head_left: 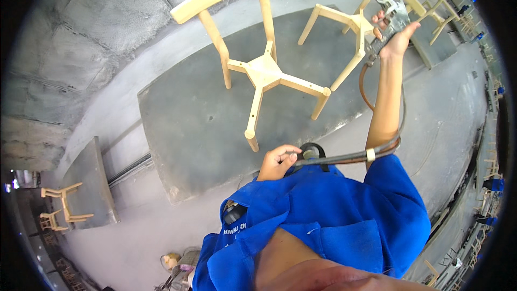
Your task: The person uses a spray gun to apply finish to multiple wooden chair frames in a workshop. They move between chairs, repositioning each frame to coat different sides and legs, then place them back on the floor.
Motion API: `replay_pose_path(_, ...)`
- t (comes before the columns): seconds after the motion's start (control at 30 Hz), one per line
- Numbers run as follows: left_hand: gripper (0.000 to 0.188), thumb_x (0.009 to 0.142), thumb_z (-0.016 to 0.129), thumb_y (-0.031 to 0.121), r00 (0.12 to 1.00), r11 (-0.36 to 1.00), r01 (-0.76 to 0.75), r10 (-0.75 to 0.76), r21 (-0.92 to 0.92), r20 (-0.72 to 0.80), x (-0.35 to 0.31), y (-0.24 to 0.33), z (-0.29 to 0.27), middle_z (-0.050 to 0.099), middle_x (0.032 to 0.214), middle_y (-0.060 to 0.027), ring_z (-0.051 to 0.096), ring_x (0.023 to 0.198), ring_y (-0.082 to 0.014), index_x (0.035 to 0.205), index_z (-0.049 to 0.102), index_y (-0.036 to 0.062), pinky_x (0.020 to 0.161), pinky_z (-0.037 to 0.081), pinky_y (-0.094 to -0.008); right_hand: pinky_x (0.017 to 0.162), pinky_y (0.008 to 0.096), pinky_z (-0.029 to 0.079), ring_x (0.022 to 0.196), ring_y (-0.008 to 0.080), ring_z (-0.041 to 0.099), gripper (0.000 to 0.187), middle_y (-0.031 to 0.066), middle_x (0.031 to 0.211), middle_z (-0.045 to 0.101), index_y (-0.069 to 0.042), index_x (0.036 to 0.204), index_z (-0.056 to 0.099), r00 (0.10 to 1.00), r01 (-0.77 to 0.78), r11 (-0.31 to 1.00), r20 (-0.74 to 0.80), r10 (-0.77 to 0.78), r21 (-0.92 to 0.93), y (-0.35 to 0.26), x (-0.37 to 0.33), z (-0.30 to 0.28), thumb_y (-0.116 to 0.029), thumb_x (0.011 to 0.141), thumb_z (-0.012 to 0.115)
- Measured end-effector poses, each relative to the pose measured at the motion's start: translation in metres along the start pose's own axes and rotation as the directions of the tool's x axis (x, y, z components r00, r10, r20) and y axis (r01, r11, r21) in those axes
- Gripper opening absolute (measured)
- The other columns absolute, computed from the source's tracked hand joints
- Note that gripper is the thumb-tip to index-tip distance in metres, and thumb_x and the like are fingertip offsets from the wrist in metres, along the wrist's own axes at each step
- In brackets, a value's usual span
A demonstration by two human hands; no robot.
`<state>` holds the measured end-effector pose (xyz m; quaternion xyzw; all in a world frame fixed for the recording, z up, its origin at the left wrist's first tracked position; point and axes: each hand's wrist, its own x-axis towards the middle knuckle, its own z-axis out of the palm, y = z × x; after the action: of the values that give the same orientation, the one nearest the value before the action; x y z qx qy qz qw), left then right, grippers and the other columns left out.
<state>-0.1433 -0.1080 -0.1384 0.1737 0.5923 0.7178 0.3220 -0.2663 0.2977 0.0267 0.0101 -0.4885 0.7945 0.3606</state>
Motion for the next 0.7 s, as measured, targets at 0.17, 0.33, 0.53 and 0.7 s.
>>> replay_pose_path(0.17, 0.031, 0.102, 0.060, 0.028, 0.990, 0.994, 0.092, -0.084, 0.061, -0.109, 0.064, -0.015, 0.085, 0.063, 0.077, 0.0024, 0.051, 0.073, -0.0044, 0.109, 0.069, 0.0000, 0.066, 0.041, -0.0230, 0.041, 0.0253, 0.035, 0.062, 0.0199, 0.058, 0.086, 0.0081, 0.074, 0.060, -0.003, 0.099, 0.056, 0.956, -0.279, 0.960, -0.090, 0.278, 0.001, 0.048, 0.045, -0.109, -0.080, 0.095, 0.017)
replay_pose_path(0.33, 0.033, 0.102, 0.058, 0.031, 0.976, 0.979, 0.183, -0.171, 0.092, -0.132, 0.110, -0.039, 0.165, 0.063, 0.080, 0.0015, 0.052, 0.076, -0.0061, 0.109, 0.071, 0.0021, 0.068, 0.041, -0.0233, 0.040, 0.0249, 0.034, 0.064, 0.0180, 0.062, 0.080, 0.0073, 0.076, 0.062, -0.006, 0.101, 0.057, 0.826, -0.551, 0.834, -0.156, 0.542, -0.025, 0.085, 0.022, -0.209, -0.078, 0.097, 0.022)
replay_pose_path(0.53, 0.031, 0.103, 0.057, 0.028, 0.949, 0.973, 0.218, -0.193, 0.078, -0.251, 0.121, -0.048, 0.224, 0.065, 0.084, -0.0008, 0.054, 0.080, -0.0068, 0.109, 0.071, 0.0012, 0.072, 0.043, -0.0238, 0.041, 0.0237, 0.035, 0.067, 0.0169, 0.064, 0.080, 0.0069, 0.077, 0.062, -0.006, 0.104, 0.058, 0.775, -0.628, 0.774, -0.160, 0.612, -0.082, 0.070, 0.020, -0.253, -0.077, 0.097, 0.024)
replay_pose_path(0.7, 0.031, 0.104, 0.055, 0.027, 0.940, 0.978, 0.146, -0.090, 0.150, -0.328, 0.127, -0.061, 0.278, 0.067, 0.090, -0.0032, 0.056, 0.089, -0.0101, 0.110, 0.071, 0.0004, 0.079, 0.044, -0.0264, 0.042, 0.0223, 0.035, 0.066, 0.0176, 0.062, 0.083, 0.0063, 0.078, 0.061, -0.005, 0.108, 0.058, 0.866, -0.488, 0.866, -0.062, 0.496, 0.110, 0.042, 0.032, -0.268, -0.077, 0.097, 0.019)
